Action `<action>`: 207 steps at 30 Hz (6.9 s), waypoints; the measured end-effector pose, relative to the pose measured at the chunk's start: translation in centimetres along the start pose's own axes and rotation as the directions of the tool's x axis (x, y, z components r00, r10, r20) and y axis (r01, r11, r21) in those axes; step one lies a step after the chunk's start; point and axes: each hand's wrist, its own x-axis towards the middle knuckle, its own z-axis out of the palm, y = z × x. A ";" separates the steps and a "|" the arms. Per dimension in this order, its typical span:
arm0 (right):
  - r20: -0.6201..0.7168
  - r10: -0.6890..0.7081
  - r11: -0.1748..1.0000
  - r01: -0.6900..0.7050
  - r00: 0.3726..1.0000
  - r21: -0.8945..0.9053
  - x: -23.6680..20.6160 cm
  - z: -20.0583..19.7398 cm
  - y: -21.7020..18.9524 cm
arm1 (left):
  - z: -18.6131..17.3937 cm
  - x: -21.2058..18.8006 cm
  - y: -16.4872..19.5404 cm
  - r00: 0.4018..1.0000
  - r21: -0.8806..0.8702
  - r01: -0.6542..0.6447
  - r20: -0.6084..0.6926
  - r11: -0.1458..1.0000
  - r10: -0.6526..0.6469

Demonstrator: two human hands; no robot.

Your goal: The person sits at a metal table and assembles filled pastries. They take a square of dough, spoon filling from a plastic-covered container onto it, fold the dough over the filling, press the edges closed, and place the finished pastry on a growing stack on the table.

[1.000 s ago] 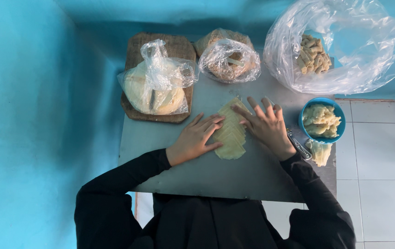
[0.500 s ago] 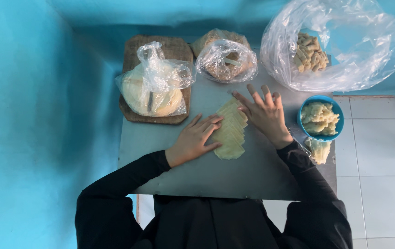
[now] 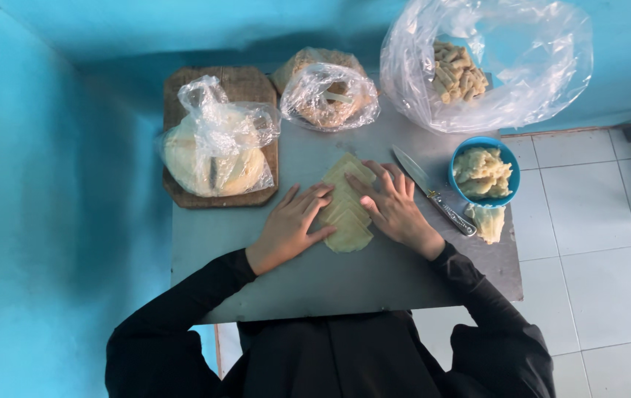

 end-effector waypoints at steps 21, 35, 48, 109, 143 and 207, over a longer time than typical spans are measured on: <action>-0.368 0.218 0.975 -0.220 0.904 0.038 11.3 -1.8 0.0 | -0.3 -0.2 -1.0 0.993 -0.075 -0.114 0.006 0.991 0.115; -0.328 0.287 0.808 -0.044 0.900 0.588 16.6 2.4 4.1 | 0.5 -1.2 -1.3 0.953 0.080 -0.300 0.071 0.950 0.295; -0.182 0.497 0.493 -0.103 0.848 0.864 15.2 0.0 2.8 | 0.3 -1.2 -1.1 0.948 -0.079 -0.303 0.073 0.950 0.309; -0.342 0.280 0.862 -0.078 0.897 0.501 -9.6 1.1 -4.3 | -1.7 -1.4 2.4 0.999 -0.190 0.022 -0.038 0.982 -0.030; -0.591 0.118 0.978 0.009 0.798 0.207 2.1 -2.4 0.3 | -1.0 -2.3 2.4 0.999 -0.114 -0.021 -0.037 0.993 0.017; -0.111 0.013 0.941 0.026 0.994 0.339 -4.6 1.0 -6.1 | -0.1 -3.9 1.5 0.934 0.325 -0.356 0.099 0.876 0.343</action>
